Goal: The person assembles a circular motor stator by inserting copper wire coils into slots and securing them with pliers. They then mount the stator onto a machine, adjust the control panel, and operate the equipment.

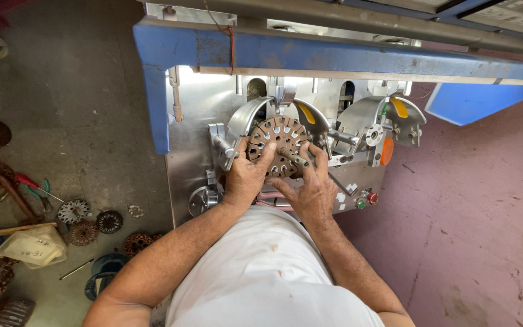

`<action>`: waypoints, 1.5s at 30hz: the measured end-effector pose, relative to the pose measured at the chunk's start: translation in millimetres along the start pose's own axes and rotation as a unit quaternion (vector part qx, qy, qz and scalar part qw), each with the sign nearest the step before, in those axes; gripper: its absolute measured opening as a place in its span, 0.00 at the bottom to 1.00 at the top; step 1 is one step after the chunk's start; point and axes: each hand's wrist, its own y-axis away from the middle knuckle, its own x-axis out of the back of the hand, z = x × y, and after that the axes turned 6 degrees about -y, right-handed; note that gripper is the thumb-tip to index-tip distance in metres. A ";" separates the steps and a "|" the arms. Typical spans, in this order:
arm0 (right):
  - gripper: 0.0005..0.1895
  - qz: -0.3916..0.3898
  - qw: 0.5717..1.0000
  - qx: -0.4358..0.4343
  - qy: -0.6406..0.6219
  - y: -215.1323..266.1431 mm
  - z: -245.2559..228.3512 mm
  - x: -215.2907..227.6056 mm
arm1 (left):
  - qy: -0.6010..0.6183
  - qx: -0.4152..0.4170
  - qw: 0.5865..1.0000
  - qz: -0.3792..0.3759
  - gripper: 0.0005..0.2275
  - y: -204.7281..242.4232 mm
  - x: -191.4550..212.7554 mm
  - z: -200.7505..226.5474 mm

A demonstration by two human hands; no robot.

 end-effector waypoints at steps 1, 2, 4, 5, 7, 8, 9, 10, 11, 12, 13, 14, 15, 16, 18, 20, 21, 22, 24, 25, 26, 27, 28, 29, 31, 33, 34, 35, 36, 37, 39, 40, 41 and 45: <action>0.52 0.009 1.000 0.019 0.011 -0.1 -0.2 -0.3 | -0.010 -0.018 1.000 0.002 0.19 0.3 0.6 -0.9; 0.52 0.019 0.999 0.039 0.021 -0.8 -0.5 -0.1 | -0.005 -0.019 1.000 0.001 0.20 -0.2 1.0 -1.0; 0.52 0.023 0.998 0.048 0.018 -1.6 -1.4 0.6 | 0.004 -0.021 1.000 -0.002 0.21 -0.8 1.8 -0.6; 0.52 0.017 0.999 0.037 0.004 -1.5 -1.8 1.1 | 0.011 -0.017 1.000 -0.006 0.21 -1.4 2.0 -0.2; 0.51 0.008 1.000 0.022 -0.013 -1.1 -2.5 0.9 | 0.024 -0.006 1.000 -0.012 0.21 -1.3 3.2 0.4; 0.50 0.006 1.000 0.019 -0.015 -0.7 -2.4 1.1 | 0.018 -0.010 1.000 -0.009 0.21 -1.0 3.3 0.8; 0.50 0.004 1.000 0.016 -0.017 -0.2 -2.1 1.5 | 0.012 -0.013 1.000 -0.005 0.21 -0.6 3.1 1.4; 0.50 0.008 1.000 0.024 -0.009 -0.9 -1.8 1.3 | 0.006 -0.019 1.000 -0.002 0.20 -1.6 3.0 2.3; 0.51 0.012 0.999 0.033 0.000 -1.5 -1.3 1.1 | -0.008 -0.011 1.000 -0.002 0.20 -2.7 3.0 3.2; 0.52 0.016 0.999 0.041 0.008 -1.2 -0.9 0.8 | -0.021 -0.003 1.000 -0.001 0.19 -3.0 3.0 3.7; 0.51 0.012 0.999 0.034 0.004 -0.7 -0.4 0.6 | -0.034 0.005 0.999 -0.001 0.19 -3.1 2.8 4.1; 0.51 0.009 1.000 0.028 0.000 -0.8 0.1 0.1 | -0.032 0.005 0.999 0.002 0.19 -3.7 2.4 4.5; 0.50 0.006 1.000 0.022 -0.004 -0.8 0.7 0.0 | -0.029 0.005 1.000 0.005 0.19 -4.1 1.8 4.8; 0.51 0.009 1.000 0.028 0.001 -0.8 1.3 -0.1 | -0.027 0.005 1.000 0.008 0.18 -4.3 1.2 5.1; 0.52 0.015 0.999 0.041 0.011 -0.8 2.5 -0.2 | -0.029 0.026 0.999 -0.001 0.18 -4.6 0.4 4.5; 0.52 0.011 0.999 0.041 0.007 -1.0 4.1 0.9 | -0.019 0.028 0.999 -0.006 0.19 -4.7 0.9 3.6; 0.53 0.010 0.999 0.042 0.004 -1.5 5.0 1.9 | -0.008 0.019 1.000 -0.008 0.20 -4.4 1.1 3.3; 0.53 0.002 0.999 0.043 0.010 -2.9 6.6 3.2 | 0.004 0.010 1.000 -0.012 0.20 -4.4 0.8 3.1; 0.55 -0.015 0.999 0.043 0.022 -6.9 10.6 5.9 | 0.003 0.021 1.000 -0.020 0.21 -4.2 0.5 3.0; 0.56 -0.025 0.998 0.041 0.030 -9.1 12.5 7.1 | 0.003 0.027 0.999 -0.025 0.21 -4.0 0.1 3.1; 0.57 -0.035 0.998 0.039 0.037 -11.7 14.4 8.1 | -0.008 0.036 0.999 -0.024 0.21 -3.7 -0.3 3.4; 0.58 -0.044 0.997 0.036 0.044 -14.3 16.2 9.5 | -0.019 0.046 0.998 -0.023 0.22 -3.1 -0.7 3.7; 0.58 -0.053 0.997 0.037 0.048 -16.7 17.8 11.1 | -0.030 0.056 0.998 -0.023 0.22 -2.8 -1.2 4.2; 0.58 -0.062 0.996 0.038 0.052 -19.0 19.3 13.3 | -0.033 0.052 0.998 -0.020 0.22 -2.4 -1.7 4.7; 0.58 -0.075 0.994 0.055 0.059 -24.2 21.7 17.6 | -0.039 0.045 0.998 -0.012 0.22 -1.8 -1.3 5.4; 0.59 -0.081 0.991 0.086 0.066 -30.3 23.8 22.3 | -0.041 0.014 0.999 -0.004 0.21 -2.7 -1.1 6.0; 0.59 -0.090 0.990 0.084 0.067 -32.2 24.1 24.2 | -0.042 -0.003 0.999 0.002 0.21 -2.0 -1.4 6.1; 0.59 -0.099 0.990 0.081 0.067 -33.2 24.0 26.0 | -0.048 -0.005 0.999 0.009 0.21 -0.2 -1.8 6.0; 0.59 -0.106 0.989 0.078 0.068 -35.1 23.9 27.2 | -0.055 -0.009 0.998 0.016 0.21 -0.1 -2.2 6.2; 0.59 -0.115 0.989 0.068 0.067 -36.2 23.7 28.3 | -0.061 -0.013 0.998 0.023 0.21 0.2 -2.9 6.1; 0.59 -0.132 0.988 0.049 0.066 -36.1 23.3 29.5 | -0.093 -0.015 0.994 0.045 0.22 0.8 -5.1 4.5; 0.59 -0.126 0.989 0.053 0.063 -36.1 22.8 29.9 | -0.109 -0.017 0.992 0.058 0.22 0.1 -6.0 3.6; 0.59 -0.119 0.989 0.057 0.059 -35.9 22.3 29.9 | -0.100 -0.026 0.993 0.058 0.22 -0.6 -6.8 2.3; 0.60 -0.117 0.990 0.052 0.060 -30.5 26.1 29.5 | -0.081 -0.080 0.991 0.076 0.20 1.0 -11.5 -8.3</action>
